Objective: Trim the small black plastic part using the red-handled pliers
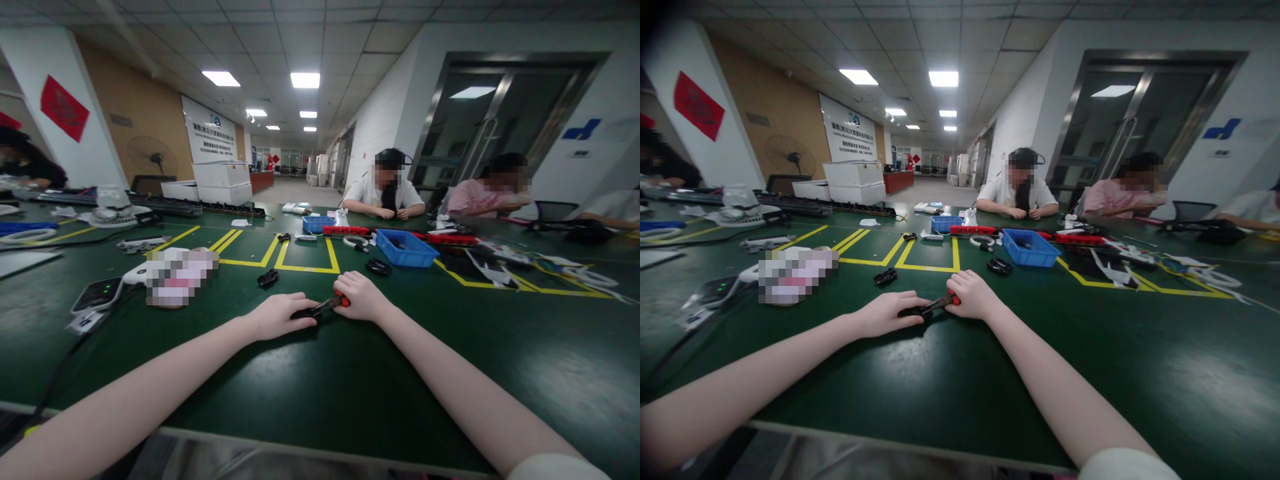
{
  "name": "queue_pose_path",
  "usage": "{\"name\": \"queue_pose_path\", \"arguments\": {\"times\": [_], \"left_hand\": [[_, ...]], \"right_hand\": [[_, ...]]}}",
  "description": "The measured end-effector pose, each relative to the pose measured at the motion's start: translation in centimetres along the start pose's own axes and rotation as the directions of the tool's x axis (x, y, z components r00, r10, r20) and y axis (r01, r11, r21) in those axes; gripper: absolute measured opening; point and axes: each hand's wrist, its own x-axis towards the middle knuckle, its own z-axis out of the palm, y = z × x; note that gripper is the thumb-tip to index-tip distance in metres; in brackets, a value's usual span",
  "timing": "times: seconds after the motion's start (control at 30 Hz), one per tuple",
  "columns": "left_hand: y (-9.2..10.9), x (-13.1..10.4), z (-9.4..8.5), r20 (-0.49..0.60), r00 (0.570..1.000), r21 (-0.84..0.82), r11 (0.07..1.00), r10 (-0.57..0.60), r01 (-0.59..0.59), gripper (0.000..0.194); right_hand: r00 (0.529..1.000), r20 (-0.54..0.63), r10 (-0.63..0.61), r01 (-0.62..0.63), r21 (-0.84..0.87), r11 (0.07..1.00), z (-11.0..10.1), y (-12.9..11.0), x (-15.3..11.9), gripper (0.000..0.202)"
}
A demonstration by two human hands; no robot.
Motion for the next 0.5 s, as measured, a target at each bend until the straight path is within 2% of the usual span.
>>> {"name": "queue_pose_path", "arguments": {"times": [0.27,0.5], "left_hand": [[0.03,-0.29,-0.08,-0.043,0.998,0.016,0.999,0.046,-0.045,0.036],[-0.01,-0.27,0.14,-0.081,0.996,-0.016,1.0,0.025,-0.026,0.034]], "right_hand": [[1.0,-0.004,0.003,-0.003,0.006,1.0,0.07,0.02,-0.09,0.015],[1.0,-0.022,0.021,-0.021,0.012,1.0,0.4,0.16,-0.25,0.016]]}}
